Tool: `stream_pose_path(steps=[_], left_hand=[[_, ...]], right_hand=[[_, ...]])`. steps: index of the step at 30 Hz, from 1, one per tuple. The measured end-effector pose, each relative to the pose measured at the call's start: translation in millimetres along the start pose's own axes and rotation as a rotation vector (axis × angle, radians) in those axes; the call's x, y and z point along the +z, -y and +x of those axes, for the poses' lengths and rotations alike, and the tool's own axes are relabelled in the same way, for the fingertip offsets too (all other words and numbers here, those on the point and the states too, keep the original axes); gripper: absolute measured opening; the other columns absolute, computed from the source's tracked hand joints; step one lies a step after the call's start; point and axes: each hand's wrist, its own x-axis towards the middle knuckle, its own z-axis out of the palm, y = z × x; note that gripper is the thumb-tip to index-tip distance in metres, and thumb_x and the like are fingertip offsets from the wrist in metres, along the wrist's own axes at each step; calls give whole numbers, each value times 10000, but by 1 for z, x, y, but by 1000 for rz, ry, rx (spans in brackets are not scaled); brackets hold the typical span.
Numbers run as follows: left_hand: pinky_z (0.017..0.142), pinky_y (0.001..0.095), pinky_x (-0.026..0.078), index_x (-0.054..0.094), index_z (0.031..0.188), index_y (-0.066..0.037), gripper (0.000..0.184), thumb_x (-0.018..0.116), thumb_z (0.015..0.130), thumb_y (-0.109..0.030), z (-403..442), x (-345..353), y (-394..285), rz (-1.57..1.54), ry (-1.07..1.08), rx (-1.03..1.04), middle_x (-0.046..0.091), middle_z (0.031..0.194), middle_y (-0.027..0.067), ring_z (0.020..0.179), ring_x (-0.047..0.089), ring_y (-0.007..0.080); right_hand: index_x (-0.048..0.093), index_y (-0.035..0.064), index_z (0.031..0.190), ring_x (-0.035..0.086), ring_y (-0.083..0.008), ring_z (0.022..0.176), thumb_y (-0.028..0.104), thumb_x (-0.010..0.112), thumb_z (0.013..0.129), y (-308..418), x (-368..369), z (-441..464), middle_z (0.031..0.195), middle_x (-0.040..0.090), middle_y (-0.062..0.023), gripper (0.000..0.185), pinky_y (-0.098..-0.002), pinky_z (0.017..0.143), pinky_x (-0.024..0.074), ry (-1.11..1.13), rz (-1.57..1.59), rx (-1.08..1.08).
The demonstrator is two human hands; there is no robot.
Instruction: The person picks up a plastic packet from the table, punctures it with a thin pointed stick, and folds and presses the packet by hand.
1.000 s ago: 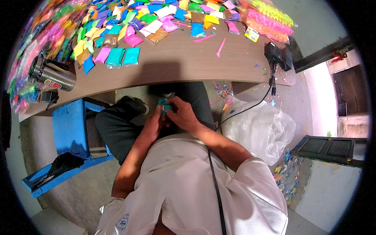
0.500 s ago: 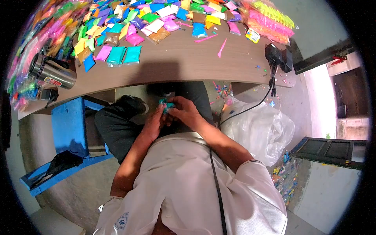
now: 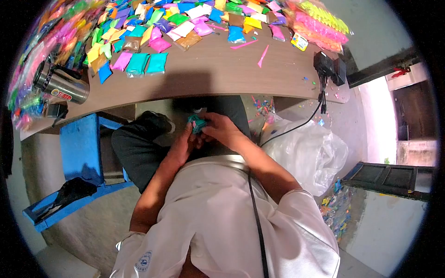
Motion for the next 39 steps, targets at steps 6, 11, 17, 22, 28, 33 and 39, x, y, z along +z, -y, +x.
stream_pose_path(steps=[6, 11, 17, 22, 28, 33, 39], left_hand=[[597, 257, 398, 591, 967, -82, 417, 477, 938, -482, 3, 3, 2, -73, 24, 48, 564, 777, 8, 666, 502, 113], [631, 270, 408, 581, 968, -85, 398, 480, 941, -470, 2, 5, -3, -107, 29, 10, 576, 801, 19, 704, 516, 131], [683, 290, 421, 589, 1019, -74, 395, 485, 946, -449, 0, 11, -6, -107, 35, -2, 605, 856, 42, 754, 535, 160], [690, 301, 429, 592, 995, -63, 392, 496, 944, -439, 4, 5, 3, -48, 18, -16, 603, 843, 55, 740, 538, 174], [689, 319, 427, 543, 847, -82, 376, 503, 942, -443, 6, 0, 8, -138, -14, -42, 577, 795, 63, 721, 535, 190], [658, 289, 411, 524, 798, -89, 399, 500, 936, -463, 5, -2, 8, -197, 34, -29, 581, 768, 65, 686, 531, 167], [655, 290, 419, 522, 814, -90, 381, 484, 947, -445, 11, -6, 11, -247, 88, -6, 588, 770, 65, 702, 540, 169]], right_hand=[[495, -12, 1278, 614, -107, 799, 138, 521, 942, -10, -6, -2, 918, 650, -47, 370, -252, 699, 492, -55, -42, 31], [540, -13, 1236, 602, -91, 780, 147, 520, 946, -5, 1, 0, 893, 649, -39, 332, -245, 681, 486, -65, -92, -30], [570, -44, 1160, 601, -107, 722, 110, 514, 924, -24, 1, 5, 849, 644, -60, 287, -262, 656, 487, -148, -119, -92], [591, -71, 1069, 621, -148, 627, 64, 524, 886, -22, 14, 7, 812, 649, -99, 237, -296, 590, 499, -231, -10, -80], [563, -73, 1101, 622, -163, 603, 30, 548, 862, -19, 21, 13, 782, 639, -126, 260, -281, 547, 494, -402, -625, -177], [484, -47, 1213, 618, -136, 706, 83, 581, 893, -11, 4, 2, 848, 639, -81, 359, -248, 607, 497, -249, -42, -24], [571, -52, 1074, 606, -119, 704, 144, 610, 890, -10, 0, -2, 829, 640, -71, 272, -236, 599, 495, -275, -92, 68]])
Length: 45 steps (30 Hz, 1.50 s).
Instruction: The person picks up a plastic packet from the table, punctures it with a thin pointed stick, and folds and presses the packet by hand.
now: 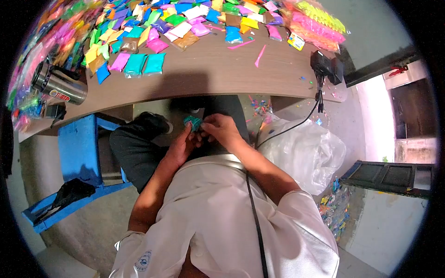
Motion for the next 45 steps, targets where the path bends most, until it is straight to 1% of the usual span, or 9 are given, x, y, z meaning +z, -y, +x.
stream_pose_path(steps=[10, 16, 19, 24, 28, 37, 39, 43, 45], left_hand=[[647, 287, 418, 499, 778, -94, 391, 458, 959, -438, -5, 6, -5, 32, -13, 8, 596, 800, 69, 695, 536, 165], [672, 314, 389, 402, 689, -140, 437, 463, 945, -488, -7, 7, -8, 94, 2, 9, 548, 769, 62, 720, 489, 184], [637, 274, 399, 498, 761, -106, 394, 497, 936, -459, -6, 6, -7, 64, -4, 27, 562, 752, 46, 665, 514, 150], [656, 293, 399, 574, 920, -82, 442, 479, 927, -515, -8, 11, -12, 177, -21, 27, 562, 771, 46, 695, 514, 170], [654, 292, 405, 569, 907, -81, 444, 482, 924, -517, -5, 11, -9, 152, -70, -7, 572, 765, 51, 696, 526, 173], [658, 313, 405, 449, 620, -126, 484, 484, 935, -493, -6, 16, -9, 184, -52, 6, 567, 730, 81, 692, 529, 202], [593, 259, 413, 589, 930, -56, 411, 510, 929, -460, -5, 10, -5, 174, -17, 18, 592, 766, 42, 657, 540, 133], [634, 259, 434, 597, 973, -50, 433, 530, 914, -474, -6, 9, -6, 225, 1, 14, 608, 820, 50, 694, 553, 134], [692, 262, 453, 604, 1007, -46, 465, 541, 901, -495, -11, 19, -11, 143, -42, 25, 615, 865, 50, 745, 567, 141]], right_hand=[[612, -8, 979, 601, -104, 696, 184, 604, 893, 1, 3, 10, 800, 632, -47, 211, -228, 576, 483, 13, -119, -15], [591, 45, 966, 625, -116, 715, 153, 591, 898, -7, -5, 9, 821, 638, -41, 127, -227, 618, 491, 133, 316, 79], [585, 55, 955, 628, -118, 712, 150, 582, 902, -8, -5, 9, 814, 638, -35, 109, -237, 622, 499, 155, 401, 127], [581, 50, 946, 619, -116, 669, 165, 580, 897, -6, 8, 9, 756, 633, -32, 125, -224, 581, 465, 14, 162, 66], [562, -7, 1010, 609, -160, 677, 145, 548, 903, -7, 15, 8, 818, 614, -76, 187, -276, 596, 479, -26, 183, 75], [516, -45, 1054, 604, -194, 571, 80, 505, 895, -3, 21, 7, 777, 603, -110, 202, -311, 495, 501, -26, 381, 86], [520, -49, 1049, 604, -198, 566, 53, 498, 887, -4, 21, 7, 777, 608, -116, 192, -313, 497, 504, -4, 368, 20], [590, 10, 1043, 566, -109, 586, 81, 575, 882, 0, 17, 5, 775, 620, -35, 177, -244, 536, 465, 18, 354, 5], [602, -12, 1036, 534, -83, 602, 62, 584, 872, -8, 13, 10, 776, 608, -27, 180, -220, 547, 441, -79, 126, -79]])
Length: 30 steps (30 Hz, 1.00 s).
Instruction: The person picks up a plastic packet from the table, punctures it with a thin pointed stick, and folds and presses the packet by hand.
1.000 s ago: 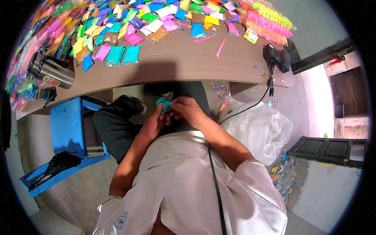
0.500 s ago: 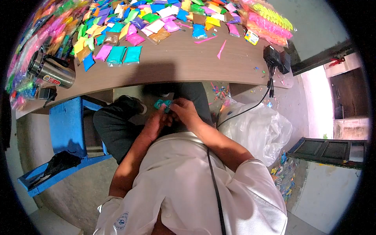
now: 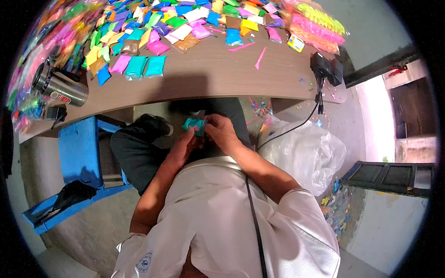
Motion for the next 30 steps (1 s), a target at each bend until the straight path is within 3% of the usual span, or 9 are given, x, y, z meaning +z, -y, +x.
stream_pose_path(steps=[4, 6, 13, 15, 19, 25, 27, 30], left_hand=[[773, 323, 447, 592, 1034, -79, 470, 547, 889, -523, -7, -3, -7, -64, -6, 12, 598, 914, 39, 837, 559, 187], [797, 321, 454, 605, 1028, -79, 481, 540, 888, -534, -3, -14, -3, 94, -64, -5, 607, 927, 42, 853, 563, 175], [785, 321, 470, 614, 1022, -74, 469, 517, 908, -518, 1, -17, 6, 143, -41, 30, 613, 936, 38, 863, 565, 161], [691, 258, 461, 620, 940, -51, 469, 548, 898, -513, 1, -15, 8, 132, -86, 74, 587, 838, 27, 767, 551, 113], [781, 316, 477, 613, 1020, -70, 460, 512, 915, -507, -1, -18, 9, 134, -82, 28, 614, 938, 39, 868, 571, 162], [662, 295, 445, 608, 960, -73, 473, 486, 920, -528, 9, -24, 9, 123, -81, 13, 611, 871, 37, 774, 576, 158], [608, 282, 412, 604, 904, -72, 477, 474, 924, -531, 4, -12, 2, 152, -164, 79, 601, 799, 29, 702, 566, 148], [591, 282, 406, 601, 862, -70, 474, 470, 928, -521, 7, -18, 9, 270, -170, 97, 590, 750, 25, 661, 558, 142]], right_hand=[[605, -29, 1039, 510, -69, 616, 67, 574, 880, 3, -8, -5, 771, 595, -21, 189, -211, 557, 428, 15, -191, -3], [600, -38, 1069, 512, -86, 596, 107, 588, 882, 2, -9, -8, 717, 574, -24, 237, -224, 522, 428, 67, -154, -3], [607, -25, 1045, 501, -79, 585, 138, 581, 910, -1, -14, -9, 704, 563, -15, 213, -222, 515, 420, 106, -153, -50], [609, -21, 1032, 516, -79, 618, 133, 579, 908, 1, -11, -8, 715, 573, -22, 201, -226, 536, 430, 79, -194, -15], [608, -22, 1032, 536, -90, 666, 133, 569, 911, -16, -11, 1, 745, 596, -38, 200, -242, 579, 447, 73, -362, -176], [607, -9, 1029, 572, -97, 688, 157, 577, 917, 9, -14, -9, 827, 620, -46, 202, -229, 603, 465, 149, -36, 42], [622, 9, 1014, 597, -112, 686, 194, 584, 921, 12, -16, -13, 826, 636, -49, 211, -225, 599, 478, 123, 224, 147], [638, 15, 977, 602, -115, 655, 216, 603, 912, 14, -15, -14, 796, 646, -51, 213, -222, 577, 481, 111, 83, 226]])
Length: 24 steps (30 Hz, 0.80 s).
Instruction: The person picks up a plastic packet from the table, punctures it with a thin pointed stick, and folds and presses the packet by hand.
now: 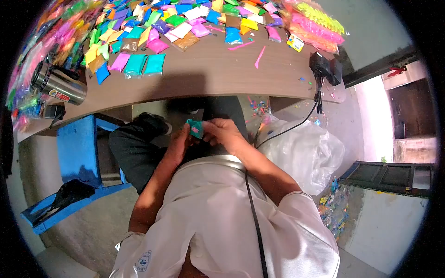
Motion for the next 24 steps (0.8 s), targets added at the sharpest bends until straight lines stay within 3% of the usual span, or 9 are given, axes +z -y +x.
stream_pose_path(steps=[4, 6, 13, 24], left_hand=[[587, 274, 403, 601, 853, -65, 484, 468, 927, -525, -4, 2, -10, 53, 26, 45, 584, 740, 28, 665, 560, 137], [656, 253, 436, 616, 842, -31, 545, 497, 903, -560, -9, 4, -17, 70, 2, 35, 542, 711, 14, 703, 538, 122], [653, 267, 430, 619, 833, -26, 570, 504, 889, -581, -6, 2, -12, 74, -12, -7, 583, 738, 31, 678, 528, 114], [654, 278, 442, 590, 752, -77, 505, 570, 851, -572, -2, -19, -1, -104, 37, -16, 583, 728, 25, 703, 576, 144]], right_hand=[[649, 18, 930, 595, -108, 621, 215, 629, 894, -5, 3, 5, 742, 640, -43, 201, -227, 559, 480, -41, -104, -12], [647, 13, 901, 592, -108, 614, 191, 638, 882, -7, 4, 9, 716, 634, -47, 180, -231, 558, 478, -31, -92, -56], [629, -4, 915, 576, -107, 608, 153, 616, 888, -11, 7, 9, 726, 634, -53, 161, -230, 569, 474, -104, -193, -149], [617, -10, 993, 570, -88, 654, 123, 579, 910, 8, -18, 5, 764, 628, -26, 162, -232, 608, 477, 39, -313, -226]])
